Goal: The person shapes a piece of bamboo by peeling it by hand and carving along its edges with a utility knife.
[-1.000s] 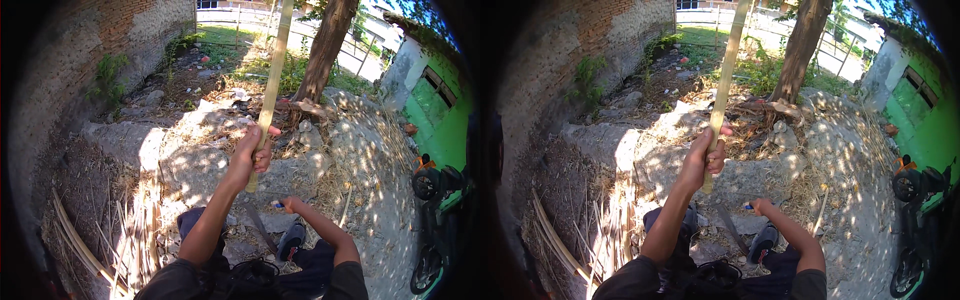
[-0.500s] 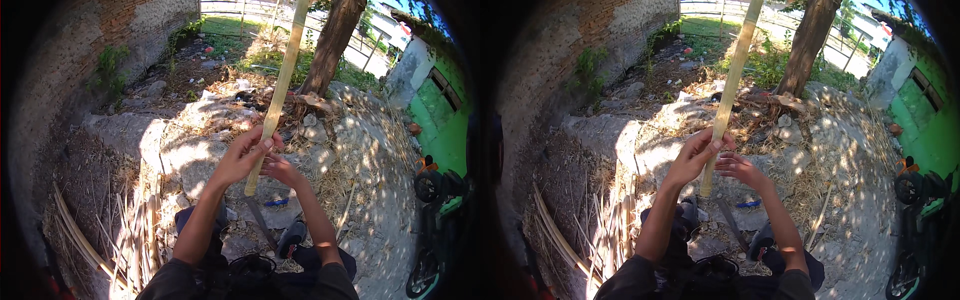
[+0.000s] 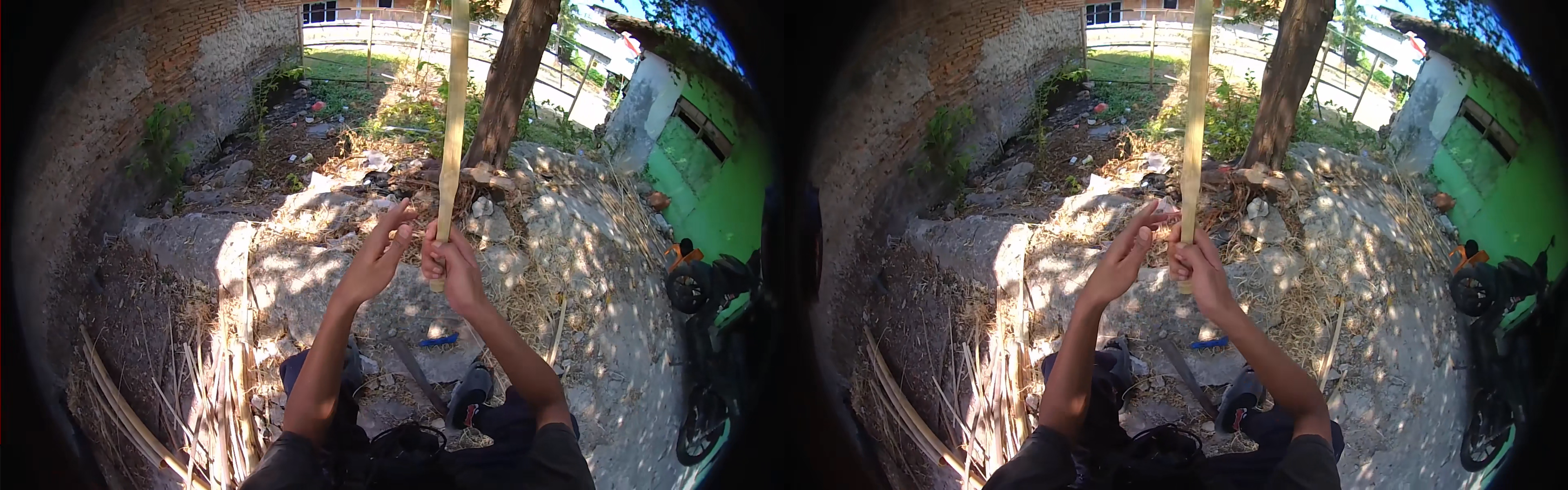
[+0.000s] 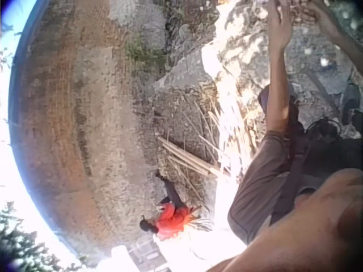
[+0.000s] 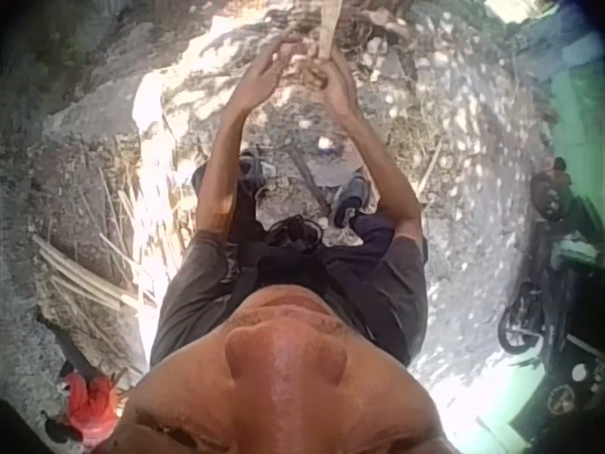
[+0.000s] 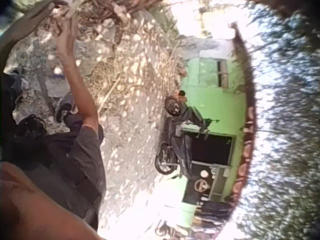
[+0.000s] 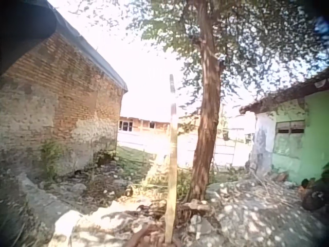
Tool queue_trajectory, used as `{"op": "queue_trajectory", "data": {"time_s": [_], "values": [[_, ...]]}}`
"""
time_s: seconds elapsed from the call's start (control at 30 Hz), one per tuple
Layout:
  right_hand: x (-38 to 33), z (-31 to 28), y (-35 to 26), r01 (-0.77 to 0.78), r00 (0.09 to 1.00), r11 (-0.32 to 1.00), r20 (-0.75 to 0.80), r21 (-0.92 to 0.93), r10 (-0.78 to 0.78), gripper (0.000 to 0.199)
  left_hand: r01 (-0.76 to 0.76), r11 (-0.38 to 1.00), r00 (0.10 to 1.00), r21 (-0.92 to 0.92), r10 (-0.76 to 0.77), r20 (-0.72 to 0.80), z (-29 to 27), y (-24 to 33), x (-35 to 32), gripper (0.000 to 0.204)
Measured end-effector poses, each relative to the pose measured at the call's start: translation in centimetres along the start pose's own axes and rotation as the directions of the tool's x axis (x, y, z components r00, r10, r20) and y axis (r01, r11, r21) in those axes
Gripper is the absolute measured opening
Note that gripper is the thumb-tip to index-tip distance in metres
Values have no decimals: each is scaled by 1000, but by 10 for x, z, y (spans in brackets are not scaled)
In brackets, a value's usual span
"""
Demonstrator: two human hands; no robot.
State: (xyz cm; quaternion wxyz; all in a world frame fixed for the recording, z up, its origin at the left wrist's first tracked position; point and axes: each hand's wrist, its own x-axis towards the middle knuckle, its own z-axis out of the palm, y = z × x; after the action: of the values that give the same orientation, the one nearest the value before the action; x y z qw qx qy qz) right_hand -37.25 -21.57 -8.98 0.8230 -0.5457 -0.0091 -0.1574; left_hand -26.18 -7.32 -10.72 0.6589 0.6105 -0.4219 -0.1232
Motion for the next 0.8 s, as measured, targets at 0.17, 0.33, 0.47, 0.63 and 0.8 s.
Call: {"op": "queue_trajectory", "data": {"time_s": [0.17,0.33,0.47,0.63,0.8], "values": [[41,-60,-82,58,998,998,-30,-35,-59,15,63,979,998,196,-55,-44,1,6,-5,58],[28,-102,-87,69,994,993,-75,-93,-76,41,29,949,999,315,-33,6,6,-5,-12,48],[25,-130,-82,84,991,996,-107,-4,-84,50,34,917,994,398,-71,78,9,-1,-11,38],[26,-151,-79,141,988,985,-82,100,-133,51,73,913,979,401,-144,148,24,-7,-10,36],[17,-141,-85,199,978,976,-80,93,-192,47,104,975,946,198,-159,283,57,-8,-10,36]]}}
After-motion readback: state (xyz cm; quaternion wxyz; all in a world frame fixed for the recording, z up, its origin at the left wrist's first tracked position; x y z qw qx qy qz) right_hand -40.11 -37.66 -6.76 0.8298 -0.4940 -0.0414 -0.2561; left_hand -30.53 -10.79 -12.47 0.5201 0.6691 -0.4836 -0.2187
